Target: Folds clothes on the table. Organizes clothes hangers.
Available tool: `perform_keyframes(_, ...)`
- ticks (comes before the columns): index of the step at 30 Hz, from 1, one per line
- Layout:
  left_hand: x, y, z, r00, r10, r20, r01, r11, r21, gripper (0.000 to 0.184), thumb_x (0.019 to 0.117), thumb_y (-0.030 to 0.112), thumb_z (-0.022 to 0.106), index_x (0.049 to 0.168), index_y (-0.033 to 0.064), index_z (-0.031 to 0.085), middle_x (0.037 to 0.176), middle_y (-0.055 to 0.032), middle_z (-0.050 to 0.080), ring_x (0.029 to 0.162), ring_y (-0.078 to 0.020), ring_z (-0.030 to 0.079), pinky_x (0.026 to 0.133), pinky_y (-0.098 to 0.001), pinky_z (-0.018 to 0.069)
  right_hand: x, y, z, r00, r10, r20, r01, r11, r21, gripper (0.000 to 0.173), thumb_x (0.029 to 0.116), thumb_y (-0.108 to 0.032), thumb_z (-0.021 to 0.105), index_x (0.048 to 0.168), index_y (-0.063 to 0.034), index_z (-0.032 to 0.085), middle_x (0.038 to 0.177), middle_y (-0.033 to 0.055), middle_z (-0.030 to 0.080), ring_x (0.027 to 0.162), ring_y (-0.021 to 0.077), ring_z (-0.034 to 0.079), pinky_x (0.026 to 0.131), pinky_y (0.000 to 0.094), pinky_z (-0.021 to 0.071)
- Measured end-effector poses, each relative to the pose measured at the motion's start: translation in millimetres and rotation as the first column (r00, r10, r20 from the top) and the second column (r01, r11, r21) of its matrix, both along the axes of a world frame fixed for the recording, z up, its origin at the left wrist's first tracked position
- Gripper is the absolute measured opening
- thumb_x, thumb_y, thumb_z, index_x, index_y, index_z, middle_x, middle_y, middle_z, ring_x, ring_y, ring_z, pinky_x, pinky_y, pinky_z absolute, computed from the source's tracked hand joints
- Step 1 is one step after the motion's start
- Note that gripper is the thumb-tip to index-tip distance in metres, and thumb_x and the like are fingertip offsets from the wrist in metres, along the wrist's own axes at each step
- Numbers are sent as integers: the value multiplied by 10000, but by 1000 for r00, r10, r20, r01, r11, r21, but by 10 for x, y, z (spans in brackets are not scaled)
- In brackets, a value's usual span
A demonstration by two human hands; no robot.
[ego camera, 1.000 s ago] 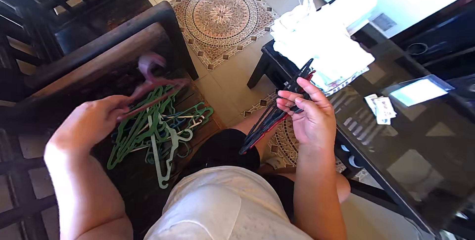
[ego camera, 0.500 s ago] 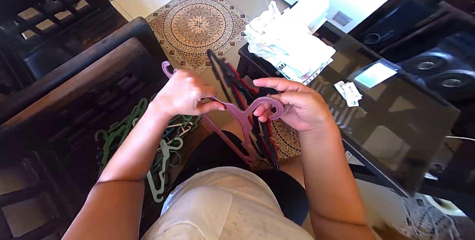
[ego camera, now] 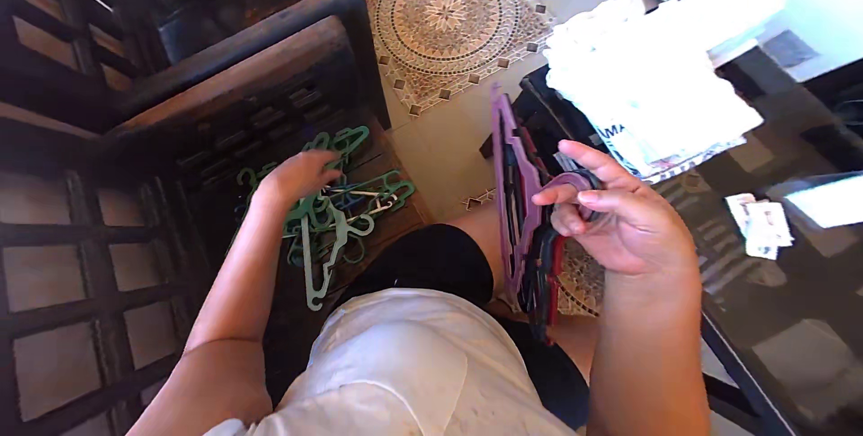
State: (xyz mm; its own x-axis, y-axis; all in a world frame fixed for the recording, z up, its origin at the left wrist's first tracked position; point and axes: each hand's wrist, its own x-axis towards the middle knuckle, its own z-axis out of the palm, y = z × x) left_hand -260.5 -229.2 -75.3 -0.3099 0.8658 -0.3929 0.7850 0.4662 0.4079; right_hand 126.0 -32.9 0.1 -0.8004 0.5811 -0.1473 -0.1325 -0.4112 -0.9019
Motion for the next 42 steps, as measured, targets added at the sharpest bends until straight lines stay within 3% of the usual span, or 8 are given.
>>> perform_keyframes(6, -391, -1107, -700, 885, 459, -82, -450, 792, -413, 372, 1073, 232, 545, 1293, -51, 643, 1295, -321, 625, 1269, -498, 562, 1077, -684, 384, -47, 88, -184, 987, -155, -34, 152, 985, -79, 380, 1004, -105, 387, 1252, -185, 664, 768, -34, 697, 526, -9, 568, 503, 122, 484)
perform_keyframes(10, -336, -1295, -1105, 864, 504, 0, -472, 808, -352, 526, 991, 189, 694, 1442, -26, 531, 1436, -302, 537, 1374, -461, 486, 1147, -629, 348, -78, 63, -203, 978, -208, -5, 205, 970, -132, 345, 1079, -193, 341, 1189, -168, 667, 752, -35, 691, 532, 5, 588, 506, 132, 502)
perform_keyframes(14, -257, -1237, -1274, 867, 489, -99, -497, 832, -246, 375, 972, 88, 678, 1323, -32, 624, 1342, -316, 594, 1315, -500, 518, 1101, -666, 382, -74, 36, -210, 972, -234, 18, 234, 963, -135, 343, 1077, -166, 338, 1155, -165, 673, 734, -30, 684, 527, 10, 586, 501, 139, 504)
perform_keyframes(22, -113, -790, -187, 874, 475, 102, -463, 878, -118, 408, 1119, 182, 400, 1415, -82, 494, 1229, -333, 635, 1141, -502, 622, 999, -684, 443, -54, -34, -129, 955, -274, 112, 285, 953, -100, 408, 1042, -70, 278, 1218, -138, 639, 802, 15, 739, 575, 35, 654, 535, 148, 542)
perform_keyframes(31, 331, -490, 871, 817, 523, -244, -471, 849, 240, 350, 1112, 171, 425, 1294, -80, 589, 1244, -364, 606, 1156, -578, 583, 960, -761, 406, -37, -86, -95, 940, -331, 82, 337, 938, -77, 383, 1073, -71, 288, 1222, -109, 638, 783, 23, 725, 562, 31, 635, 531, 143, 528)
perform_keyframes(36, 320, -397, 950, 981, 79, -175, -7, 926, 376, 207, 1035, 67, 585, 1136, -58, 715, 1050, -268, 714, 969, -448, 694, 885, -666, 509, -35, -94, -45, 947, -292, 132, 297, 955, -19, 400, 1035, -5, 301, 1270, -90, 614, 791, 29, 749, 593, 60, 685, 559, 176, 573)
perform_keyframes(39, 339, -44, 890, 909, -389, -153, 409, 752, 517, 235, 968, 162, 583, 986, 37, 781, 949, -103, 739, 974, -276, 690, 921, -510, 530, -45, -87, 65, 959, -215, 187, 217, 976, 11, 407, 1007, 6, 330, 1312, -80, 585, 792, 50, 754, 637, 118, 728, 622, 244, 621)
perform_keyframes(42, 612, 456, 882, 759, -640, -119, 571, 567, 593, 259, 977, 211, 561, 958, 94, 791, 918, -8, 748, 1010, -192, 660, 950, -418, 494, -44, -59, 152, 987, -59, 150, 56, 998, 22, 438, 968, 2, 340, 1325, -78, 581, 794, 64, 768, 681, 147, 755, 674, 274, 642)
